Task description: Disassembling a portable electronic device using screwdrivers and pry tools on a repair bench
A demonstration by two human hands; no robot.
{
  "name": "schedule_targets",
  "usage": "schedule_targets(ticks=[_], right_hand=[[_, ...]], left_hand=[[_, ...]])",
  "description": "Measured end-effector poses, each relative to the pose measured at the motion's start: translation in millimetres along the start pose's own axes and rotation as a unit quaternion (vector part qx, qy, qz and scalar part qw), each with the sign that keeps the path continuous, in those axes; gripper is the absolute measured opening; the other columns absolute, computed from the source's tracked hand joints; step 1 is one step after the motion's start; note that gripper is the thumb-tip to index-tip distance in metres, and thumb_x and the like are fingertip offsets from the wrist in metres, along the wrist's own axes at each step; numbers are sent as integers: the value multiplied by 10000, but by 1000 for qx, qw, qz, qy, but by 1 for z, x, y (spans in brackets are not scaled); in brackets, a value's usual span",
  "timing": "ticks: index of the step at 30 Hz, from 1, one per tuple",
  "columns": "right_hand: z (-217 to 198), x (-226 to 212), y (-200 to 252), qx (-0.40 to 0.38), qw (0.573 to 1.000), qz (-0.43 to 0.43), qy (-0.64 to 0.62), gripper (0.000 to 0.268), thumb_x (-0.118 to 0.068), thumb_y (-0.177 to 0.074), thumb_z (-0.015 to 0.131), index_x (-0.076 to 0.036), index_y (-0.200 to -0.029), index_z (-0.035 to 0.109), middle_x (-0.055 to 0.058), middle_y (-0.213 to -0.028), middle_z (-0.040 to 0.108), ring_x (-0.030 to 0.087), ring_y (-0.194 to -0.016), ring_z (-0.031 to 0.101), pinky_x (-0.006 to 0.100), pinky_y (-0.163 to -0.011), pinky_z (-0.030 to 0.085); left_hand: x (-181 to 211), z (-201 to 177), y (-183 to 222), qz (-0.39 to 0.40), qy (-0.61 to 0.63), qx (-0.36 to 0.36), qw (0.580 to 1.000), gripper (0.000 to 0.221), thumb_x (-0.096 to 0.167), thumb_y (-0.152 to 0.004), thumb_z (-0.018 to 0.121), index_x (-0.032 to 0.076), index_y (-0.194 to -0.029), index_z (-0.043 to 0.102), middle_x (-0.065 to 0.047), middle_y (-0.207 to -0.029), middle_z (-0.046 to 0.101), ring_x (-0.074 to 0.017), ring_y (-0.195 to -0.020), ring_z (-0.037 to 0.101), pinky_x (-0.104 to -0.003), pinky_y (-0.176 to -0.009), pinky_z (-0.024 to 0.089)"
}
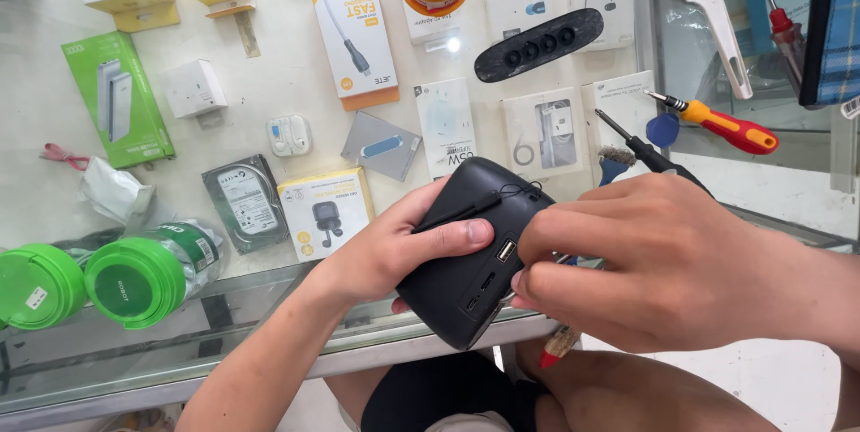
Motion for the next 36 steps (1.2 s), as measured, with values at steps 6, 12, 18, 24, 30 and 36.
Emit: schedule_targets(ticks=[6, 12, 18, 24, 30, 36], right_hand=[[-5, -5, -4, -13, 1000, -3, 6, 224, -213, -1020, 629, -113, -836, 549, 54, -765, 417, 262, -506, 203, 367, -399, 228], [-17, -19, 10, 16, 996, -3, 91, 194, -125, -1012, 507, -1, -1100, 627, 209, -1004, 618, 333, -705, 599, 445, -609, 542], [-28, -42, 12, 10, 948, 249, 199, 726, -634, -818, 776, -16, -1189, 690, 144, -1097, 717, 290, -831, 682, 460, -783, 560], [-33, -46, 35, 73, 963, 197, 166, 261, -135, -886, 747, -51, -1131, 719, 122, -1064, 766, 267, -815, 734, 396, -687, 584], [-29, -32, 28, 123, 960, 219, 124, 309, -269, -800, 894, -94, -1008, 748, 56, -951, 788, 193, -731, 740, 365, -639, 591], [-30, -30, 23, 152, 957, 232, 87, 468, -437, -686, 937, -73, -921, 761, 49, -795, 755, 176, -698, 745, 329, -614, 588]], left_hand=[[-12, 5, 1, -29, 51, -32, 998, 492, 362, -887, 668, 31, -1237, 571, -140, -681, 630, -158, -349, 498, -268, -194, 301], [0, -15, 2, 12, 27, 62, 998, 545, 390, -833, 678, 47, -1240, 560, -141, -729, 662, -207, -424, 611, -273, -213, 347], [32, -20, 19, 171, -66, 141, 973, 482, 347, -888, 681, 107, -1281, 541, -9, -778, 560, -117, -471, 556, -249, -292, 438], [25, -22, 10, 202, -19, 93, 975, 563, 366, -902, 681, 61, -1319, 458, -102, -861, 601, -211, -473, 647, -289, -239, 473], [16, -8, 10, 141, 35, 41, 989, 613, 405, -888, 678, 41, -1337, 474, -137, -944, 639, -278, -544, 686, -305, -247, 467], [12, -7, 9, 136, 42, 9, 990, 608, 401, -913, 662, 22, -1336, 446, -145, -864, 633, -253, -497, 661, -290, -264, 471]])
Point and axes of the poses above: each hand's wrist, its own y-axis away from the middle knuckle, its own z-axis out of the palm, x = y × z, the point moved 9 cm from there along -y, towards the middle knuckle
